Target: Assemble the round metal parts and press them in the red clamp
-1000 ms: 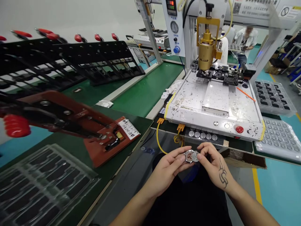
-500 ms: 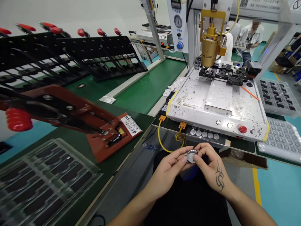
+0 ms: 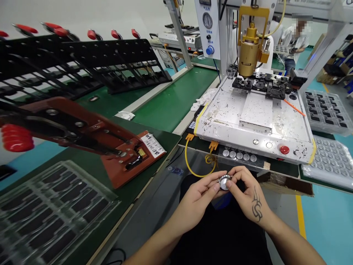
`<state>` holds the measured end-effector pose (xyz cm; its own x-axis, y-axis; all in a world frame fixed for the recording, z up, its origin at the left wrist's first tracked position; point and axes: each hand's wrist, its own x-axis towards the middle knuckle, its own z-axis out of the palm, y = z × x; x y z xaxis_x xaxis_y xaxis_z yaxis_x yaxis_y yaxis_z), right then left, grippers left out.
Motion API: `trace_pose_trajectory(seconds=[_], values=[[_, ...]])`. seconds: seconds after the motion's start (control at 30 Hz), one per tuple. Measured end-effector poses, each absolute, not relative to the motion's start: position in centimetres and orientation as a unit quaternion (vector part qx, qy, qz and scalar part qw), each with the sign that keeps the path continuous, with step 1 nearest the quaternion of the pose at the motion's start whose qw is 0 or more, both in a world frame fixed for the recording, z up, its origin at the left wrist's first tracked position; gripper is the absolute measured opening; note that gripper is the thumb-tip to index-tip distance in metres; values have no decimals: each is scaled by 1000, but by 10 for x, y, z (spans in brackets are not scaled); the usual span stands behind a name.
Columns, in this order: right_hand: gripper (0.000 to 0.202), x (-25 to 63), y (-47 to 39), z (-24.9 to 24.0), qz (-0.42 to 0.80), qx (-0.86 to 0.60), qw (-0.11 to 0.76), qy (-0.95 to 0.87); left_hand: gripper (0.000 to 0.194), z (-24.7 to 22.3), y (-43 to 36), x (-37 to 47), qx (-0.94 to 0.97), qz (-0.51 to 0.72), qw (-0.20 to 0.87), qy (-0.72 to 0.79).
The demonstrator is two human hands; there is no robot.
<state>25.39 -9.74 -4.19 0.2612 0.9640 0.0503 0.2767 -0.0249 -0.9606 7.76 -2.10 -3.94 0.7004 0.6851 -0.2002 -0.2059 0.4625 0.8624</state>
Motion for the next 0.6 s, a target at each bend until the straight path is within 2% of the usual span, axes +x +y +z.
trace_pose_trajectory(seconds=[0.6], values=[[21, 257, -96, -43, 322, -631, 473, -524, 41, -47, -21, 78, 498, 271, 775, 279]])
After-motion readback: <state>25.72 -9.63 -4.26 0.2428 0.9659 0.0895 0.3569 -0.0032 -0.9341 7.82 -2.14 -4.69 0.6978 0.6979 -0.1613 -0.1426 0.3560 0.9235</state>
